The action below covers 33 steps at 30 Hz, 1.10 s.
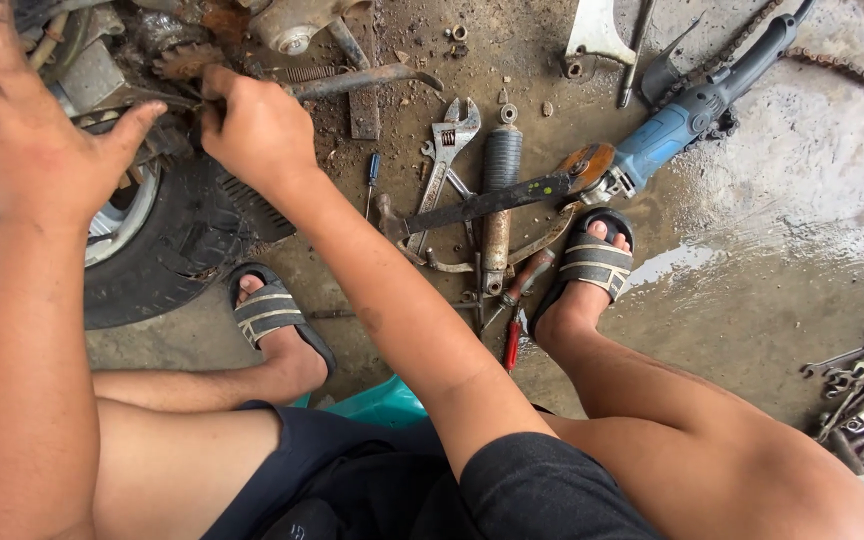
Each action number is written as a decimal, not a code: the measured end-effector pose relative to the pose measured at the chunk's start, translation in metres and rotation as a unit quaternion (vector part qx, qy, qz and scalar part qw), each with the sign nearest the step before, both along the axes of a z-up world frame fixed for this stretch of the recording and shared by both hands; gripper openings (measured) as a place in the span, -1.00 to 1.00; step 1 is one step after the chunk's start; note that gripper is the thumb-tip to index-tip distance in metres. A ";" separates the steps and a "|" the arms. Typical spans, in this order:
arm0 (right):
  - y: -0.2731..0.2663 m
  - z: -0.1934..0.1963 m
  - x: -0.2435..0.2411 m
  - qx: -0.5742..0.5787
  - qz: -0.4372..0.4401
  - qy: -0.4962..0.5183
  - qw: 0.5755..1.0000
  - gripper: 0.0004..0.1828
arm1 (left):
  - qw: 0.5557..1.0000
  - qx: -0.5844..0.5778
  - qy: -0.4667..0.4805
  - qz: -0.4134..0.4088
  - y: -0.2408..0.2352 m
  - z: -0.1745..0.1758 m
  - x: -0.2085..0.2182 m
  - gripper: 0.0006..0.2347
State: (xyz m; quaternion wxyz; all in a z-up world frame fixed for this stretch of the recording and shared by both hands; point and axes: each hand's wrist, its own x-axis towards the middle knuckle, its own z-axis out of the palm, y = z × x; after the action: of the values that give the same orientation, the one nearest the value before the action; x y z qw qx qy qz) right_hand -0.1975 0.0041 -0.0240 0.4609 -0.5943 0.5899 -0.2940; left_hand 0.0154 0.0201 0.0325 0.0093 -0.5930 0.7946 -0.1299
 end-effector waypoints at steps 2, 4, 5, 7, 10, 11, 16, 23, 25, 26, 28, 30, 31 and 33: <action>0.001 -0.001 0.009 0.032 -0.006 0.056 0.998 -0.76 | 1.000 -0.007 0.006 -0.005 0.000 0.002 -0.001 0.07; 0.000 0.007 0.010 0.034 0.000 0.061 0.998 -0.73 | 1.000 -0.004 0.019 -0.006 0.001 0.006 -0.005 0.04; 0.000 0.012 0.010 0.040 0.006 0.067 0.997 -0.70 | 0.999 0.002 0.033 -0.007 0.001 0.007 -0.007 0.02; -0.001 0.011 0.016 0.035 0.014 0.080 0.996 -0.61 | 1.000 0.015 0.027 0.002 0.001 0.011 -0.011 0.00; -0.002 0.011 0.022 0.026 0.031 0.103 0.994 -0.64 | 0.998 0.047 0.030 0.030 0.001 0.014 -0.011 -0.04; -0.002 0.011 0.024 0.024 0.038 0.113 0.993 -0.78 | 0.996 0.067 0.039 0.048 0.002 0.015 -0.010 -0.07; -0.006 0.007 0.034 0.005 0.084 0.174 0.981 -0.72 | 0.990 0.085 0.081 0.082 0.001 0.002 0.000 -0.03; -0.008 -0.026 0.045 -0.040 0.042 0.226 0.972 -0.84 | 0.999 0.030 0.034 0.028 -0.002 -0.008 0.010 0.00; -0.005 -0.018 0.040 -0.034 0.048 0.209 0.976 -0.85 | 0.995 0.052 0.070 0.046 0.000 0.014 -0.015 -0.05; -0.004 -0.013 0.036 -0.029 0.054 0.194 0.979 -0.86 | 0.990 0.071 0.107 0.064 0.001 0.025 -0.028 -0.09; 0.003 -0.006 0.024 -0.024 0.037 0.148 0.988 -0.77 | 0.989 0.083 0.098 0.075 0.000 0.024 -0.027 -0.09; 0.008 -0.002 0.019 -0.021 0.021 0.099 0.995 -0.67 | 0.988 0.092 0.087 0.088 0.000 0.026 -0.026 -0.08; 0.011 -0.003 0.018 -0.010 0.006 0.083 0.996 -0.77 | 0.989 0.091 0.087 0.082 0.000 0.026 -0.026 -0.08; 0.014 -0.003 0.017 0.003 -0.009 0.065 0.998 -0.85 | 0.989 0.092 0.086 0.077 0.000 0.021 -0.020 -0.07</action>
State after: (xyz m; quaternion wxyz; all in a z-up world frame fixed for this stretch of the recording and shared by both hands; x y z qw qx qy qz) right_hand -0.1808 0.0178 -0.0270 0.4204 -0.6052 0.6253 -0.2569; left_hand -0.0047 0.0203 0.0533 0.0053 -0.6577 0.7532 -0.0041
